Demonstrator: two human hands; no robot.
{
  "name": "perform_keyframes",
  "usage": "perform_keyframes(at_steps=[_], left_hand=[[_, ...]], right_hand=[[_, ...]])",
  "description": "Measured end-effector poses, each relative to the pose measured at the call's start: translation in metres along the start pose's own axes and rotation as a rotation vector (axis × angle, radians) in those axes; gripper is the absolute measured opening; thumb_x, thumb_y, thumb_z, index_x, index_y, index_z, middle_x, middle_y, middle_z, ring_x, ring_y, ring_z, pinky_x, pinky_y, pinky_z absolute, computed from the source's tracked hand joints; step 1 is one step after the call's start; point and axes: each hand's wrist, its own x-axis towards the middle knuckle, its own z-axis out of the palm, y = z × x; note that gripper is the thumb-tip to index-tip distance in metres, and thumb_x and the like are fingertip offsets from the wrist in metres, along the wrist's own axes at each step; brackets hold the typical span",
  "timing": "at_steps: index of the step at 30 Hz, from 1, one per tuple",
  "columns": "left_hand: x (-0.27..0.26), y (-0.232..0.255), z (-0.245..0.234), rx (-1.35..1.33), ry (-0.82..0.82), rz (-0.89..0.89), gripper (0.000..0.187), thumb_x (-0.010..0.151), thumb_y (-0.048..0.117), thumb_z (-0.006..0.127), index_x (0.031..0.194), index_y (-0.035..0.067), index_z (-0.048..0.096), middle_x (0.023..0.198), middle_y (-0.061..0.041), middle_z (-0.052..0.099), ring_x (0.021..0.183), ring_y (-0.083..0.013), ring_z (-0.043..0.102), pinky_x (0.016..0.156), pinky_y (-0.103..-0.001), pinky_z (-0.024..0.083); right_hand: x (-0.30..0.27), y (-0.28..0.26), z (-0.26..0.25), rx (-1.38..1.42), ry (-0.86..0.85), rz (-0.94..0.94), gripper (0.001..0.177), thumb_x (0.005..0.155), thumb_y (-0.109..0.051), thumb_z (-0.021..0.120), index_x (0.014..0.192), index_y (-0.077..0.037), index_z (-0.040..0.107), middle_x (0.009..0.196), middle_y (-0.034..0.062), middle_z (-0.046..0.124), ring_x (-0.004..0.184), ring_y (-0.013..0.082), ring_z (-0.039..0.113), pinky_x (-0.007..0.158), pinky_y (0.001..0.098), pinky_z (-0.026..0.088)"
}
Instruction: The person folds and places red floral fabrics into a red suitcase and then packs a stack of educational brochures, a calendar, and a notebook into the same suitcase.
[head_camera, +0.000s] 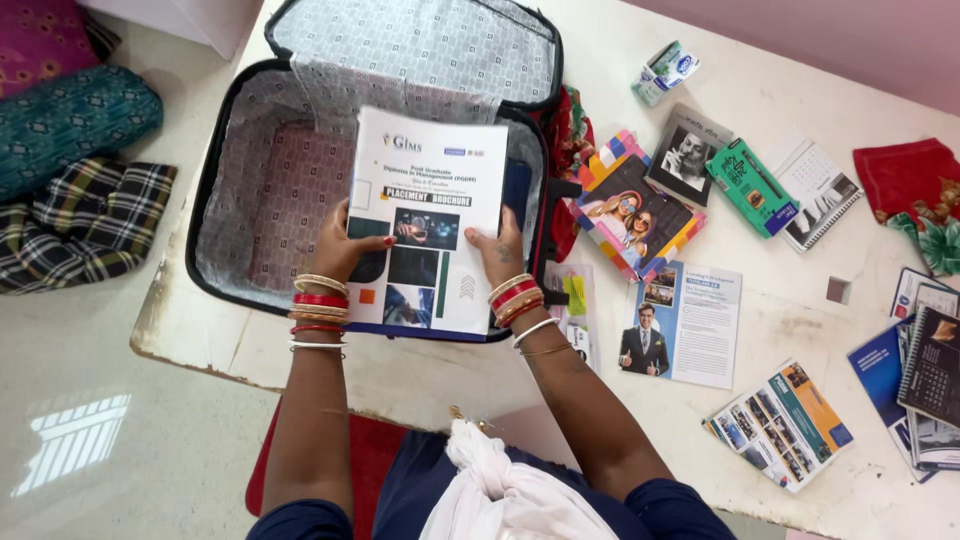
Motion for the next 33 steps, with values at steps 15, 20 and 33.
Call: perform_keyframes(at_steps=[15,20,33], left_hand=[[0.060,-0.084,0.068,1.038,-0.129,-0.468,0.103,0.080,0.049,0.085,0.157,0.016,0.026,0.159,-0.032,0.021,0.151,-0.0480,0.019,0.111,-0.057,0.036],[0.058,-0.095,0.070,0.961,-0.183,-0.430,0.121,0.076,0.050,0.086,0.158,0.000,0.013,0.161,-0.030,0.023,0.148,-0.0489,0.024,0.120,-0.050,0.032],[0.050,-0.098,0.063,0.869,0.001,-0.373,0.090,0.082,0.039,0.082,0.155,0.011,0.038,0.155,-0.032,0.034,0.139,-0.0494,0.041,0.109,-0.051,0.045]], right_hand=[[0.015,0.090,0.011,-0.574,0.238,0.279,0.116,0.075,-0.006,0.080,0.158,0.004,-0.001,0.165,0.0304,0.009,0.155,0.0432,0.009,0.127,0.0439,0.011],[0.007,0.061,0.018,-0.620,0.229,0.156,0.116,0.078,-0.006,0.077,0.160,-0.001,-0.004,0.168,0.0283,0.001,0.156,0.0420,0.003,0.127,0.0494,0.007],[0.008,0.060,0.027,-1.183,-0.345,0.391,0.100,0.092,-0.035,0.067,0.164,-0.012,0.003,0.170,0.0147,-0.015,0.156,0.0322,-0.020,0.116,0.0762,0.001]])
